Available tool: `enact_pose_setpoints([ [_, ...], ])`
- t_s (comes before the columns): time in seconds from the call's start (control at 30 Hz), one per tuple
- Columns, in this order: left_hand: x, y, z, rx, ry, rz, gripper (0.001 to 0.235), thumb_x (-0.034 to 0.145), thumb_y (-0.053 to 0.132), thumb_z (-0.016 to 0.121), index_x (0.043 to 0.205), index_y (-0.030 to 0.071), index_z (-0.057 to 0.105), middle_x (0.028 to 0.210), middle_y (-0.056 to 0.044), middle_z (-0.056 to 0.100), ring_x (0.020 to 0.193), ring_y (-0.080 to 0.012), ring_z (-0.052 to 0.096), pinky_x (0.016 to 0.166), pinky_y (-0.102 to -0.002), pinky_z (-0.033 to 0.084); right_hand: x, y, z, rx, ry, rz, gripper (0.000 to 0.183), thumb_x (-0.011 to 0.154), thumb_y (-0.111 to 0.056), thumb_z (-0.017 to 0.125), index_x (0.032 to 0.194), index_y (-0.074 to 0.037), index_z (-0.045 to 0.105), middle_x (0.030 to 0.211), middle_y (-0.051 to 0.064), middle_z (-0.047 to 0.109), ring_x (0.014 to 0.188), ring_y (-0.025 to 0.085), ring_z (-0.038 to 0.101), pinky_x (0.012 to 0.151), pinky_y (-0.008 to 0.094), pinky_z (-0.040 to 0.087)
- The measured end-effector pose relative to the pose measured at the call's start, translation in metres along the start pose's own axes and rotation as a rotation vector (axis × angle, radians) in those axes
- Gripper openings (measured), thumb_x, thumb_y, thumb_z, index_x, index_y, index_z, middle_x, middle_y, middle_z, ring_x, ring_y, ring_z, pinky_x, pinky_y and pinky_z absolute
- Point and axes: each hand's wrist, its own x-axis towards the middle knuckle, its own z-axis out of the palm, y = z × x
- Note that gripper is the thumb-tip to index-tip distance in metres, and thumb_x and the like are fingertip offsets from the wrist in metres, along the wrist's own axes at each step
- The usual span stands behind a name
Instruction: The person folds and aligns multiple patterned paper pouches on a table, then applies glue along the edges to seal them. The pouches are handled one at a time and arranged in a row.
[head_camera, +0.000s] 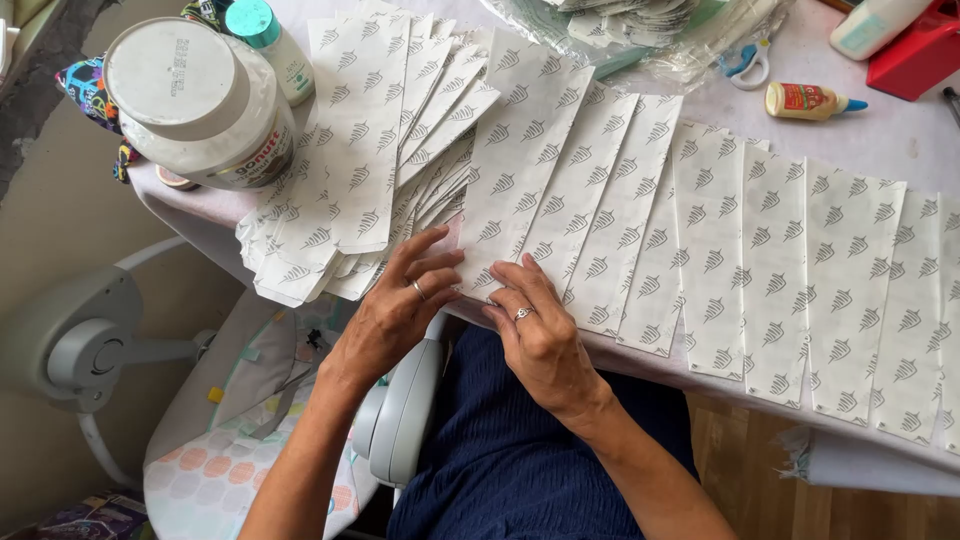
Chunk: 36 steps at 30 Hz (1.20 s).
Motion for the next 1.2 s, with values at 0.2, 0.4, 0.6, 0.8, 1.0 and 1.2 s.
enact_pose_setpoints([
  [0.2, -0.001, -0.005, -0.002, -0.053, 0.017, -0.002, 0.004, 0.093, 0.008, 0.073, 0.096, 0.011, 0.072, 0.140, -0.014, 0.061, 0.120, -0.0333, 0.070, 0.099, -0.048, 0.057, 0.001, 0.000, 0.001, 0.004, 0.004, 0.004, 0.008, 0.091, -0.001, 0.073, 0.087, 0.005, 0.069, 0.114, 0.014, 0.069, 0.113, 0.033, 0.072, 0.116, 0.048, 0.045],
  [0.4, 0.003, -0.001, 0.002, -0.087, 0.063, -0.045, 0.009, 0.095, 0.007, 0.072, 0.086, 0.006, 0.069, 0.132, -0.016, 0.062, 0.115, -0.0316, 0.072, 0.105, -0.049, 0.053, 0.002, 0.004, 0.006, 0.007, -0.007, 0.043, 0.012, 0.092, 0.001, 0.071, 0.081, 0.005, 0.067, 0.110, 0.013, 0.069, 0.107, 0.031, 0.074, 0.120, 0.051, 0.038],
  [0.6, 0.010, 0.006, 0.011, -0.160, 0.135, -0.114, 0.015, 0.088, 0.002, 0.078, 0.081, 0.001, 0.065, 0.129, -0.018, 0.060, 0.108, -0.0333, 0.074, 0.108, -0.049, 0.051, 0.011, 0.001, 0.005, 0.068, 0.018, 0.136, 0.018, 0.088, 0.003, 0.076, 0.074, 0.002, 0.064, 0.104, 0.013, 0.069, 0.099, 0.032, 0.076, 0.119, 0.051, 0.038],
  [0.8, 0.011, 0.008, 0.018, -0.157, 0.171, -0.221, 0.030, 0.079, -0.001, 0.079, 0.097, 0.005, 0.056, 0.125, -0.017, 0.058, 0.113, -0.0407, 0.069, 0.104, -0.051, 0.053, 0.023, 0.013, 0.002, 0.163, -0.031, 0.251, 0.025, 0.074, 0.002, 0.087, 0.081, -0.003, 0.064, 0.098, 0.008, 0.067, 0.096, 0.033, 0.075, 0.117, 0.051, 0.039],
  [1.0, 0.009, 0.022, 0.029, -0.137, 0.248, -0.252, 0.031, 0.086, -0.010, 0.062, 0.110, 0.005, 0.051, 0.123, -0.016, 0.057, 0.116, -0.0401, 0.066, 0.100, -0.048, 0.053, 0.025, 0.011, -0.005, 0.227, -0.082, 0.314, 0.025, 0.074, 0.002, 0.086, 0.084, -0.003, 0.064, 0.097, 0.009, 0.069, 0.099, 0.033, 0.073, 0.117, 0.052, 0.039],
  [1.2, 0.001, 0.022, 0.042, -0.003, 0.375, -0.123, 0.023, 0.099, 0.001, 0.063, 0.119, 0.002, 0.050, 0.120, -0.013, 0.060, 0.123, -0.0360, 0.063, 0.103, -0.042, 0.051, 0.024, 0.015, -0.008, 0.266, -0.104, 0.337, 0.026, 0.071, 0.007, 0.085, 0.082, -0.005, 0.065, 0.096, 0.008, 0.071, 0.098, 0.033, 0.074, 0.117, 0.051, 0.040],
])
